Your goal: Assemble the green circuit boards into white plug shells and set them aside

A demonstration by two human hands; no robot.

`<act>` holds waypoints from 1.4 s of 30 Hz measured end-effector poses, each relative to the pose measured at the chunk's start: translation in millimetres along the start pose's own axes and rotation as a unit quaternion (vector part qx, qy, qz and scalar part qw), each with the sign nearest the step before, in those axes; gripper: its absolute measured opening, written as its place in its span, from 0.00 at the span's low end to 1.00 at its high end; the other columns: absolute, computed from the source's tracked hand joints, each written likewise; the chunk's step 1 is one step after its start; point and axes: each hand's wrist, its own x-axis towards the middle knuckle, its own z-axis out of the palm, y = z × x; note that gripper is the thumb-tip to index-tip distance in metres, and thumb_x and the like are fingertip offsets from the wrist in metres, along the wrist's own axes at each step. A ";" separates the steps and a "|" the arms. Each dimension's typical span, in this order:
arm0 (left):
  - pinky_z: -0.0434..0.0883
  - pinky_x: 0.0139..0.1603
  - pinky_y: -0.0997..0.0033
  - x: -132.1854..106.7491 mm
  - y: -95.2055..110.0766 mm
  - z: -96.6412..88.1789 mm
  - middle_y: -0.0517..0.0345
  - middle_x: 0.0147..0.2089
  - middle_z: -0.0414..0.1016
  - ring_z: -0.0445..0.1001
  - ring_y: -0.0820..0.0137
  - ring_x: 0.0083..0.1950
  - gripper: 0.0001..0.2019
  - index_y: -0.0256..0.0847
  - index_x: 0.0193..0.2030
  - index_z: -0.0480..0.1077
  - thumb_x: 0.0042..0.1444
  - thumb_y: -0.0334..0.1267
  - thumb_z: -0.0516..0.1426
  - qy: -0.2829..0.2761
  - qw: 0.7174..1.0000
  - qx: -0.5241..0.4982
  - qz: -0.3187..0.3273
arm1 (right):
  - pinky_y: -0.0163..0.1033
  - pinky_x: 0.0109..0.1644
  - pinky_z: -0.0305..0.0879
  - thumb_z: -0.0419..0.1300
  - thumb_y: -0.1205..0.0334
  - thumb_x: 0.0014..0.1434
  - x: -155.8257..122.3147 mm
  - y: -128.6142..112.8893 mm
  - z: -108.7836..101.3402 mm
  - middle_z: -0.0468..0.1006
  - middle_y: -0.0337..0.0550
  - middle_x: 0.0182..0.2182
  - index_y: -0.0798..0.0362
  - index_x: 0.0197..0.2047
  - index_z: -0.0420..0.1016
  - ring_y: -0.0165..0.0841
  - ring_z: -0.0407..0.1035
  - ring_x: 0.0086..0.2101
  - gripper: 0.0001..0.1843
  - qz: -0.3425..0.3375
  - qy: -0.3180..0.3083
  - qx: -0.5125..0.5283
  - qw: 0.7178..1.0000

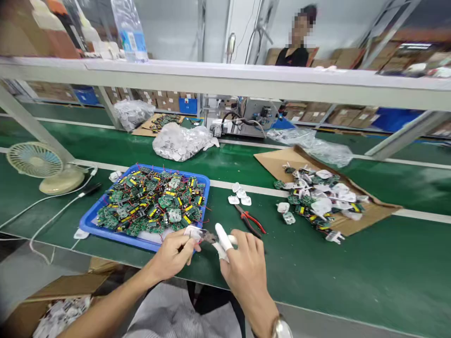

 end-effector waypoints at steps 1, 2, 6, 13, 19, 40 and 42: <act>0.67 0.35 0.73 0.5 1.4 -1.0 0.61 0.21 0.67 0.75 0.69 0.32 0.18 0.38 0.29 0.74 0.67 0.35 0.49 -0.006 1.000 0.004 0.002 | 0.45 0.45 0.59 0.61 0.74 0.49 0.3 -2.4 -0.9 0.72 0.49 0.40 0.51 0.27 0.73 0.40 0.62 0.40 0.07 -0.006 -0.005 -0.006 1.000; 0.67 0.36 0.72 1.0 2.9 -1.8 0.61 0.21 0.68 0.75 0.69 0.32 0.17 0.38 0.29 0.74 0.67 0.34 0.49 -0.011 1.000 0.008 0.002 | 0.46 0.46 0.59 0.61 0.74 0.50 0.8 -4.8 -1.7 0.72 0.49 0.40 0.51 0.26 0.73 0.40 0.62 0.41 0.08 -0.012 -0.009 -0.013 1.000; 0.68 0.38 0.72 2.2 9.5 -3.0 0.61 0.21 0.68 0.75 0.68 0.34 0.18 0.39 0.30 0.73 0.67 0.33 0.47 -0.034 0.999 0.025 -0.014 | 0.46 0.48 0.59 0.61 0.73 0.54 4.2 -13.2 -3.7 0.73 0.50 0.42 0.51 0.23 0.70 0.41 0.62 0.43 0.11 -0.035 -0.015 -0.043 0.998; 0.66 0.38 0.70 2.2 12.1 3.2 0.61 0.21 0.66 0.72 0.68 0.32 0.20 0.41 0.25 0.69 0.67 0.34 0.45 -0.036 0.997 0.050 -0.043 | 0.44 0.38 0.54 0.57 0.71 0.61 6.3 -19.6 -2.3 0.72 0.49 0.35 0.51 0.24 0.70 0.38 0.60 0.35 0.14 -0.034 -0.023 -0.073 0.996; 0.66 0.37 0.72 0.0 4.1 2.3 0.61 0.17 0.68 0.69 0.69 0.31 0.23 0.42 0.21 0.64 0.69 0.34 0.44 -0.032 0.999 -0.006 0.005 | 0.39 0.29 0.52 0.53 0.72 0.59 -5.0 -17.8 14.0 0.68 0.41 0.28 0.52 0.29 0.71 0.31 0.58 0.28 0.10 0.035 -0.025 0.088 0.995; 0.74 0.45 0.51 97.2 -59.3 -64.0 0.38 0.47 0.75 0.77 0.49 0.44 0.25 0.36 0.44 0.77 0.68 0.50 0.44 -0.039 0.865 0.481 0.138 | 0.50 0.56 0.58 0.53 0.67 0.68 -11.1 32.8 14.2 0.74 0.50 0.45 0.51 0.51 0.75 0.39 0.62 0.44 0.13 -0.127 -0.138 -0.052 0.981; 0.72 0.51 0.48 102.0 -67.2 -68.6 0.36 0.49 0.76 0.75 0.44 0.49 0.27 0.35 0.46 0.76 0.67 0.55 0.45 -0.046 0.855 0.488 0.172 | 0.49 0.57 0.58 0.52 0.66 0.69 -13.1 35.6 16.5 0.74 0.49 0.46 0.50 0.53 0.74 0.38 0.62 0.44 0.13 -0.134 -0.150 -0.047 0.978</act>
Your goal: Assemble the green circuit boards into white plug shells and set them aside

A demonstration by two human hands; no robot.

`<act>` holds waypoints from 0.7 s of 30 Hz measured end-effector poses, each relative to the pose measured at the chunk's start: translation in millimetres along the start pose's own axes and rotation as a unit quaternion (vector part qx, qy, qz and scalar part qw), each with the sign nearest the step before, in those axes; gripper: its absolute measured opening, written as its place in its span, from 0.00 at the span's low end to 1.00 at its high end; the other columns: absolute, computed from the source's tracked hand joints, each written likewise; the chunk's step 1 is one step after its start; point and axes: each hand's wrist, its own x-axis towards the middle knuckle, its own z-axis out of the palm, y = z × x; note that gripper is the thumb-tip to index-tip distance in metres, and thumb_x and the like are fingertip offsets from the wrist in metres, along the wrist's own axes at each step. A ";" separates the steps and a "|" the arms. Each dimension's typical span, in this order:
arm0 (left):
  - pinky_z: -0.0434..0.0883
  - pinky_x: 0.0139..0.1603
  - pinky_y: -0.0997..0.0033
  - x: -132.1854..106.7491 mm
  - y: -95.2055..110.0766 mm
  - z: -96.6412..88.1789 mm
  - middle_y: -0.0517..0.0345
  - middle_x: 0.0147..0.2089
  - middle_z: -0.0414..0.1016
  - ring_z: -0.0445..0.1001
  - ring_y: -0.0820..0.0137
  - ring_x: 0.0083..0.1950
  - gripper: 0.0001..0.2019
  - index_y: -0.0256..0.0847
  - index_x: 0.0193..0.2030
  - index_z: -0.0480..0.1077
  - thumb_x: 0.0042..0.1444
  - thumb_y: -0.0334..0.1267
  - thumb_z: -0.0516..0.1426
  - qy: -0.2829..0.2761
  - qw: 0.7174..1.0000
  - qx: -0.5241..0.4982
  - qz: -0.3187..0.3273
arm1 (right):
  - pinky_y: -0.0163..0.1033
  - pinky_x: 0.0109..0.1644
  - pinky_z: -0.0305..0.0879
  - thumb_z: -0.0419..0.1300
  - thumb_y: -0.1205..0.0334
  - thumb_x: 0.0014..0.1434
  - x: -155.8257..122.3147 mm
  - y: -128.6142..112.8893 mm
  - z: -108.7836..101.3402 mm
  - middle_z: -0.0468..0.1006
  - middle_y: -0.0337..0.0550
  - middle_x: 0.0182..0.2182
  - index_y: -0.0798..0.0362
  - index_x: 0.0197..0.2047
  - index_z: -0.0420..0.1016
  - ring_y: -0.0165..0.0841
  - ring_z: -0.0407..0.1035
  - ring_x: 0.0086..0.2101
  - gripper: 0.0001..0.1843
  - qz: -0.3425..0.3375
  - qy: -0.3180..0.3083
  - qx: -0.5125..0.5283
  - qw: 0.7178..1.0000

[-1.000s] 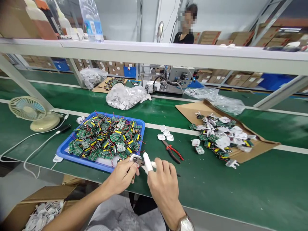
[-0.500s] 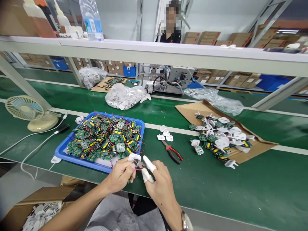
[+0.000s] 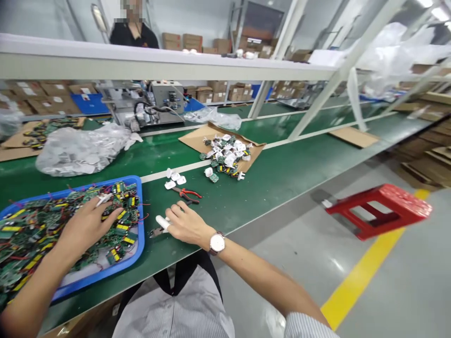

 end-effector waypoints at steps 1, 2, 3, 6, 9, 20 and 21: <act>0.71 0.53 0.47 0.4 -3.3 0.8 0.35 0.49 0.76 0.75 0.43 0.51 0.29 0.34 0.47 0.76 0.67 0.57 0.45 0.005 1.000 0.005 0.013 | 0.49 0.57 0.57 0.52 0.66 0.70 -1.0 0.6 1.7 0.74 0.48 0.46 0.50 0.54 0.74 0.37 0.62 0.44 0.14 -0.002 -0.003 0.004 1.000; 0.71 0.54 0.46 0.9 -5.9 0.3 0.35 0.49 0.76 0.74 0.43 0.52 0.29 0.34 0.48 0.76 0.67 0.57 0.45 0.009 1.000 0.009 0.024 | 0.49 0.58 0.57 0.52 0.66 0.70 -2.3 1.1 3.5 0.74 0.48 0.47 0.50 0.54 0.73 0.37 0.62 0.44 0.14 -0.001 -0.006 0.008 1.000; 0.71 0.54 0.47 1.8 -7.9 -1.6 0.35 0.49 0.76 0.74 0.44 0.52 0.29 0.34 0.49 0.76 0.67 0.57 0.45 0.011 0.999 0.014 0.032 | 0.49 0.58 0.57 0.52 0.65 0.70 -4.1 1.6 5.3 0.74 0.48 0.47 0.49 0.55 0.73 0.37 0.63 0.45 0.14 0.003 -0.007 0.012 1.000; 0.71 0.53 0.48 7.4 -13.2 -15.0 0.39 0.44 0.77 0.75 0.47 0.48 0.25 0.35 0.57 0.73 0.69 0.49 0.43 0.015 0.999 0.031 0.043 | 0.48 0.59 0.57 0.56 0.62 0.68 -15.0 5.7 10.4 0.74 0.48 0.48 0.48 0.59 0.72 0.38 0.63 0.46 0.16 0.039 -0.004 0.021 0.999; 0.71 0.53 0.48 16.3 -19.3 -35.6 0.43 0.40 0.77 0.76 0.49 0.44 0.26 0.33 0.68 0.62 0.69 0.41 0.40 0.019 0.999 0.028 0.024 | 0.48 0.57 0.58 0.59 0.57 0.67 -39.4 18.3 14.1 0.75 0.49 0.47 0.49 0.60 0.72 0.40 0.64 0.48 0.19 0.106 0.009 0.026 0.994; 0.74 0.49 0.66 77.2 44.8 -40.7 0.51 0.50 0.82 0.79 0.59 0.49 0.18 0.43 0.49 0.74 0.67 0.50 0.48 -0.093 0.965 -0.243 0.017 | 0.45 0.46 0.61 0.52 0.52 0.71 -135.7 84.7 42.5 0.76 0.53 0.44 0.55 0.56 0.75 0.40 0.67 0.43 0.21 0.344 0.068 0.010 0.936; 0.74 0.47 0.67 86.1 55.4 -31.8 0.52 0.49 0.82 0.80 0.59 0.47 0.17 0.43 0.49 0.74 0.67 0.48 0.48 -0.113 0.961 -0.248 0.037 | 0.45 0.46 0.62 0.51 0.51 0.71 -137.1 84.8 44.8 0.76 0.53 0.44 0.55 0.56 0.75 0.40 0.67 0.44 0.21 0.348 0.072 0.010 0.935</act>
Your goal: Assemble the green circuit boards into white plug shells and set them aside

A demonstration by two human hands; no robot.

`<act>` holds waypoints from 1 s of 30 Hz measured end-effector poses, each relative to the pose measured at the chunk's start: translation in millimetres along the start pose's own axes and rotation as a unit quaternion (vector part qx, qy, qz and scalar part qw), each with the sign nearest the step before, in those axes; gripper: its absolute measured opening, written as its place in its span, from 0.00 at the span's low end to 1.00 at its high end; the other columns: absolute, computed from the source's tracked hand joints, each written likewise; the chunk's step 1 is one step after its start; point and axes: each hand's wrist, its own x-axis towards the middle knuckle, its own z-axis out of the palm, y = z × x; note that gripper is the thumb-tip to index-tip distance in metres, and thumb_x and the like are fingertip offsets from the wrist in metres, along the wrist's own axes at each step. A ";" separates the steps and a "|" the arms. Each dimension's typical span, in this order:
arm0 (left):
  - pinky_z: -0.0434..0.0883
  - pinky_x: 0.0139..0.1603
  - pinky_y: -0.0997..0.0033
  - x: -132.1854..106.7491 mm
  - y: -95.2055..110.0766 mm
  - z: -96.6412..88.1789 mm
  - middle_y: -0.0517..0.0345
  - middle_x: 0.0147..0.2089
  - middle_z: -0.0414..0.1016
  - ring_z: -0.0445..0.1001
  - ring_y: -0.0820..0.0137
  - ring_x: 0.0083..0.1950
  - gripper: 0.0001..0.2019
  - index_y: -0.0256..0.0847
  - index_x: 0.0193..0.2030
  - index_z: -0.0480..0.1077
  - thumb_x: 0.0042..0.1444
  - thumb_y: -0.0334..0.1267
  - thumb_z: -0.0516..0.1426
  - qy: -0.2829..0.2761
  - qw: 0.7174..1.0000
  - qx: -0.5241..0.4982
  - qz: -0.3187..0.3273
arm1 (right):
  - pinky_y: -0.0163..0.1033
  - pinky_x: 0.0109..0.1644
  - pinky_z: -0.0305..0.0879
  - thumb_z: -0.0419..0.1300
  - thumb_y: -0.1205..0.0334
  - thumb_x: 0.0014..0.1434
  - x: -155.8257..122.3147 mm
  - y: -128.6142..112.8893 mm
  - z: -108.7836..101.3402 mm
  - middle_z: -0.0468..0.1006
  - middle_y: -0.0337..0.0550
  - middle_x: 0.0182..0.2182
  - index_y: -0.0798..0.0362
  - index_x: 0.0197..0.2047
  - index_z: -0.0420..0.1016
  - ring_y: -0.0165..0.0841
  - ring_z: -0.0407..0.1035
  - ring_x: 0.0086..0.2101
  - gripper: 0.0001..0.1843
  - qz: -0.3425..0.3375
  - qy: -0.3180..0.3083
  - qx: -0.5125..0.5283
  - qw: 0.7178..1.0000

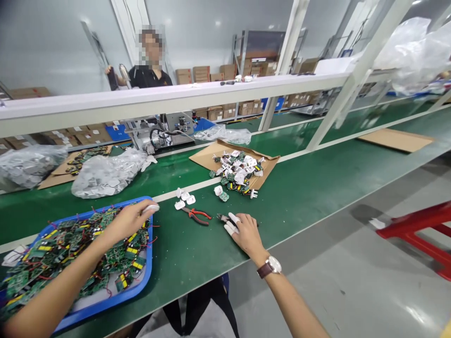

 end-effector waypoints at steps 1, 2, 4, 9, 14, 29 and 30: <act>0.74 0.46 0.67 12.4 3.3 10.7 0.52 0.48 0.82 0.80 0.60 0.46 0.16 0.43 0.49 0.74 0.67 0.45 0.48 -0.018 1.000 0.002 0.014 | 0.45 0.46 0.62 0.51 0.52 0.71 -1.0 0.3 1.7 0.76 0.53 0.44 0.56 0.55 0.76 0.40 0.67 0.44 0.21 0.002 0.003 0.001 1.000; 0.74 0.46 0.66 25.3 4.9 21.4 0.52 0.46 0.83 0.80 0.60 0.46 0.15 0.43 0.48 0.75 0.67 0.43 0.49 -0.030 0.999 0.008 0.024 | 0.45 0.46 0.62 0.51 0.52 0.71 -1.9 0.1 2.9 0.76 0.53 0.45 0.56 0.55 0.76 0.40 0.67 0.44 0.21 0.002 0.006 0.003 1.000; 0.75 0.49 0.64 51.4 4.2 41.4 0.50 0.45 0.82 0.80 0.59 0.46 0.13 0.43 0.48 0.76 0.65 0.37 0.51 -0.035 0.999 0.023 0.028 | 0.45 0.46 0.62 0.51 0.52 0.71 -3.0 -0.2 4.0 0.76 0.53 0.45 0.56 0.55 0.76 0.41 0.67 0.45 0.20 -0.001 0.012 0.007 1.000; 0.67 0.65 0.50 101.0 -6.4 83.0 0.43 0.62 0.72 0.70 0.51 0.64 0.12 0.41 0.45 0.78 0.59 0.31 0.55 -0.025 0.998 0.057 0.007 | 0.45 0.46 0.64 0.53 0.53 0.71 -4.0 1.4 4.1 0.76 0.52 0.45 0.54 0.55 0.75 0.41 0.68 0.45 0.19 -0.007 0.025 0.012 1.000; 0.65 0.65 0.37 112.1 -10.8 122.8 0.38 0.76 0.48 0.52 0.44 0.75 0.18 0.39 0.60 0.69 0.66 0.38 0.50 -0.046 0.996 0.072 -0.019 | 0.47 0.47 0.65 0.54 0.56 0.69 -3.9 0.7 4.3 0.77 0.51 0.45 0.52 0.55 0.75 0.41 0.69 0.45 0.16 -0.006 0.034 0.013 0.999; 0.56 0.71 0.43 191.3 49.8 157.6 0.36 0.67 0.66 0.59 0.47 0.71 0.21 0.36 0.61 0.68 0.66 0.46 0.56 -0.078 0.995 0.029 0.054 | 0.47 0.47 0.66 0.56 0.61 0.67 -5.2 1.3 4.7 0.77 0.51 0.44 0.54 0.52 0.75 0.41 0.70 0.45 0.13 -0.009 0.042 0.006 0.999; 0.60 0.70 0.46 193.9 59.3 162.8 0.36 0.64 0.69 0.64 0.50 0.68 0.20 0.35 0.60 0.68 0.66 0.45 0.57 -0.082 0.995 0.018 0.052 | 0.47 0.47 0.66 0.56 0.61 0.67 -5.6 3.1 5.7 0.77 0.51 0.44 0.53 0.52 0.75 0.41 0.71 0.44 0.13 -0.015 0.047 0.008 0.999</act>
